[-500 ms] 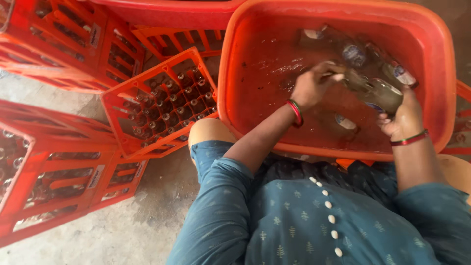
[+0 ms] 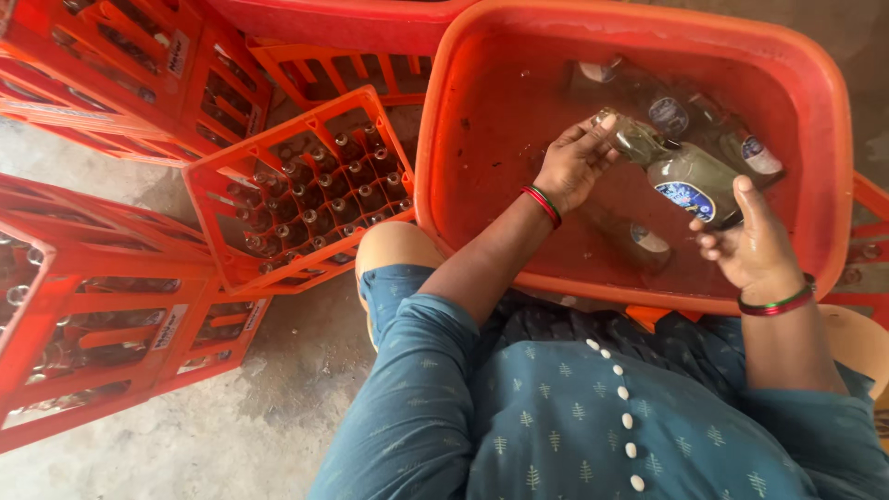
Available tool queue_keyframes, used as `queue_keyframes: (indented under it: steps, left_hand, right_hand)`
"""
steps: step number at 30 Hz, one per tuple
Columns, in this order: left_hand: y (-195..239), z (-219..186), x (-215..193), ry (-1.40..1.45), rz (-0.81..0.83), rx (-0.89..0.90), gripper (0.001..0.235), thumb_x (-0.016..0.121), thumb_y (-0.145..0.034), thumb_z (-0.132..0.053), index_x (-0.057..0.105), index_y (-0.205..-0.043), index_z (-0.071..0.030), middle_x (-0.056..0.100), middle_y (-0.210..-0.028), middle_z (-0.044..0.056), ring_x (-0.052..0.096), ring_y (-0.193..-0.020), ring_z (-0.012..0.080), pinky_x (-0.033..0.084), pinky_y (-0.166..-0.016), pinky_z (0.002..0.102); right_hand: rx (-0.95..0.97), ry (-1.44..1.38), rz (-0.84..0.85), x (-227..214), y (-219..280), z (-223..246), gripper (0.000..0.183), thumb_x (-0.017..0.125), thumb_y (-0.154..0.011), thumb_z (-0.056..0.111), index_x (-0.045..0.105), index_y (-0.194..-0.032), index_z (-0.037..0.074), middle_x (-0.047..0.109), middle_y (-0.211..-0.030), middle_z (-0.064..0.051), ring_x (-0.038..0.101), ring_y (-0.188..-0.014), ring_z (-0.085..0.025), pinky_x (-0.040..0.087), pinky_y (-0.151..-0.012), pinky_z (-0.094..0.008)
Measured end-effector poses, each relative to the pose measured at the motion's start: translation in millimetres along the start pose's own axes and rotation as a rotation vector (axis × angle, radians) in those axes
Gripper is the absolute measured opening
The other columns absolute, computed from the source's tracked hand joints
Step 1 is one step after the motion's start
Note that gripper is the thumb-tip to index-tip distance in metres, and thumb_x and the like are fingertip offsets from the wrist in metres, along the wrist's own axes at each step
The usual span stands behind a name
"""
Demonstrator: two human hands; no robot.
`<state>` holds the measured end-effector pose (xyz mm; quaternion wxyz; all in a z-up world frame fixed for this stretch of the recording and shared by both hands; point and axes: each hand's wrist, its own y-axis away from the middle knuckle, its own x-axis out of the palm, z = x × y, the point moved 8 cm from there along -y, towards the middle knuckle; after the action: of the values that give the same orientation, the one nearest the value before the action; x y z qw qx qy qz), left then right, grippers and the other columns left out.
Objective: The person washes glass bottles by hand in a red tub filled with water, rinsing each bottle and placing it into an orange crate. The process is repeated for multiple bottles throughout the clip.
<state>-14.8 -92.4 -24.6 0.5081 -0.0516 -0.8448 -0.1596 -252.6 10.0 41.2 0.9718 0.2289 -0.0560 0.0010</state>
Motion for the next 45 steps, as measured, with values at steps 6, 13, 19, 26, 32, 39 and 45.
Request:
queue_keyframes:
  steps: [6, 13, 19, 26, 32, 39, 45]
  left_hand:
    - [-2, 27, -10, 0.149, -0.008, -0.061, 0.026, 0.076, -0.094, -0.023, 0.065, -0.114, -0.009, 0.063, -0.09, -0.005, 0.058, -0.075, 0.0071, 0.057, -0.082, 0.029]
    - [-11, 42, -20, 0.218, 0.009, -0.045, 0.02, 0.076, -0.097, -0.021, 0.06, -0.105, -0.013, 0.062, -0.089, -0.003, 0.061, -0.078, 0.0097, 0.057, -0.087, 0.032]
    - [-7, 45, -14, 0.226, 0.004, -0.041, 0.022, 0.075, -0.096, -0.024, 0.065, -0.107, -0.007, 0.063, -0.091, -0.003, 0.063, -0.082, 0.0091, 0.056, -0.093, 0.031]
    - [9, 34, 0, 0.208, 0.012, -0.083, 0.026, 0.075, -0.097, -0.029, 0.067, -0.1, -0.004, 0.066, -0.095, 0.001, 0.063, -0.086, 0.0106, 0.057, -0.096, 0.029]
    - [17, 35, 4, 0.182, -0.042, -0.115, 0.034, 0.077, -0.093, -0.036, 0.064, -0.1, -0.006, 0.064, -0.094, 0.001, 0.065, -0.087, 0.0151, 0.06, -0.09, 0.034]
    - [27, 30, 11, 0.145, -0.013, -0.127, 0.041, 0.077, -0.088, -0.041, 0.065, -0.103, -0.005, 0.066, -0.099, 0.007, 0.068, -0.09, 0.0204, 0.059, -0.088, 0.035]
    - [23, 34, 8, 0.174, -0.027, -0.129, 0.041, 0.078, -0.087, -0.041, 0.065, -0.104, -0.005, 0.063, -0.094, 0.004, 0.067, -0.088, 0.0198, 0.061, -0.089, 0.036]
  right_hand:
    - [-0.2, 0.18, -0.01, 16, 27, 48, 0.058, 0.062, -0.106, 0.058, 0.056, -0.138, 0.009, 0.063, -0.098, -0.004, 0.058, -0.072, -0.013, 0.042, -0.051, -0.025]
    - [-0.232, 0.217, -0.08, 20, 37, 55, 0.053, 0.067, -0.106, 0.051, 0.055, -0.136, 0.01, 0.065, -0.094, -0.005, 0.06, -0.069, -0.013, 0.044, -0.05, -0.025]
    - [-0.265, 0.227, -0.067, 24, 43, 66, 0.048, 0.065, -0.111, 0.048, 0.056, -0.128, 0.004, 0.064, -0.087, -0.008, 0.058, -0.066, -0.014, 0.045, -0.051, -0.025]
    - [-0.311, 0.264, -0.089, 28, 51, 78, 0.047, 0.065, -0.111, 0.045, 0.054, -0.131, 0.004, 0.065, -0.091, -0.008, 0.058, -0.065, -0.014, 0.045, -0.05, -0.025]
    - [-0.33, 0.314, -0.036, 31, 53, 84, 0.047, 0.067, -0.111, 0.049, 0.059, -0.114, 0.002, 0.063, -0.084, -0.008, 0.057, -0.064, -0.013, 0.045, -0.05, -0.025]
    - [-0.339, 0.306, -0.05, 24, 47, 84, 0.055, 0.066, -0.111, 0.055, 0.057, -0.119, 0.001, 0.064, -0.084, -0.009, 0.058, -0.065, -0.014, 0.047, -0.052, -0.025]
    - [-0.361, 0.302, -0.069, 13, 45, 82, 0.055, 0.067, -0.112, 0.053, 0.05, -0.12, 0.002, 0.064, -0.089, -0.01, 0.061, -0.07, -0.015, 0.049, -0.054, -0.026]
